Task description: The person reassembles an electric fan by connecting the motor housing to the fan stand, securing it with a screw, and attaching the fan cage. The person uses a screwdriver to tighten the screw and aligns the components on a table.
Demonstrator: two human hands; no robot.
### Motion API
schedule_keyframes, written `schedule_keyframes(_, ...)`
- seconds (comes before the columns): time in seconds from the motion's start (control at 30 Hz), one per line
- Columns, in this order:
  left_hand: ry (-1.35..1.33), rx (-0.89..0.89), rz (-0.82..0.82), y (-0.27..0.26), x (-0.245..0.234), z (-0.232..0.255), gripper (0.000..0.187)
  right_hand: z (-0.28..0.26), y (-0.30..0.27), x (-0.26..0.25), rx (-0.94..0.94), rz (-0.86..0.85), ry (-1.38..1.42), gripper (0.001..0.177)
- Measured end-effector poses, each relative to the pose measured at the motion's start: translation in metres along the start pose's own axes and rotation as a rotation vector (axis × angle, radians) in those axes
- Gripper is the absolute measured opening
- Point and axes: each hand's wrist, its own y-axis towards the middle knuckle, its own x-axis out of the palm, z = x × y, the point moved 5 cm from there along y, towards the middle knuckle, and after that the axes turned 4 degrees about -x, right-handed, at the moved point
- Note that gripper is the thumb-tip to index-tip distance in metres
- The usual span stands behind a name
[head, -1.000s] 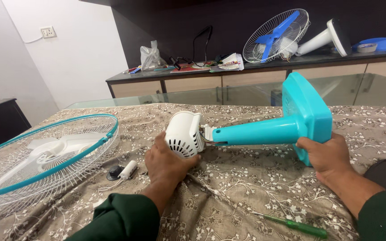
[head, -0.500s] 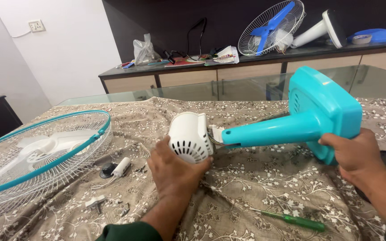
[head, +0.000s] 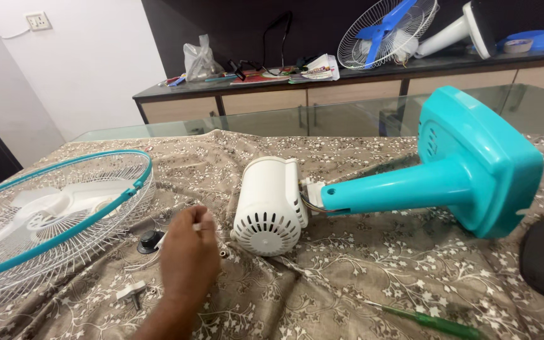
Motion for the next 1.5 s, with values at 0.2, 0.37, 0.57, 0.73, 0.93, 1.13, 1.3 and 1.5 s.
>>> schedule_keyframes(0.2,0.231,-0.028,-0.167,0.013,-0.014,-0.012,0.026,-0.066,0.015,0.021,-0.463,-0.272,-0.515,0.006)
schedule_keyframes(0.37,0.299,-0.046,-0.441,0.002,0.0,-0.011,0.026,-0.102,-0.014,0.061,-0.157,-0.422,-0.508,0.01)
schedule_keyframes(0.57,0.348,0.001,-0.401,0.004,0.005,-0.013,0.022,-0.105,-0.047,0.098,0.091,-0.646,-0.439,0.014)
schedule_keyframes(0.73,0.197,-0.134,-0.274,0.006,-0.002,-0.013,0.022,-0.094,-0.076,0.112,0.157,-1.042,-0.431,0.02)
schedule_keyframes(0.93,-0.533,-0.032,-0.1,-0.009,-0.01,0.013,0.027,-0.083,-0.082,0.1,0.679,-1.31,-0.734,0.023)
schedule_keyframes(1.13,-0.898,-0.464,-0.645,-0.064,0.056,0.046,0.027,-0.071,-0.074,0.093,0.579,-1.441,-0.54,0.017)
schedule_keyframes(1.3,-1.075,-0.864,-0.892,-0.093,0.087,0.072,0.023,-0.05,-0.071,0.085,0.355,-1.567,-0.497,0.017)
schedule_keyframes(1.5,-1.243,-1.081,-0.985,-0.094,0.135,0.088,0.024,-0.07,-0.066,0.093,0.154,-1.426,-0.508,0.017)
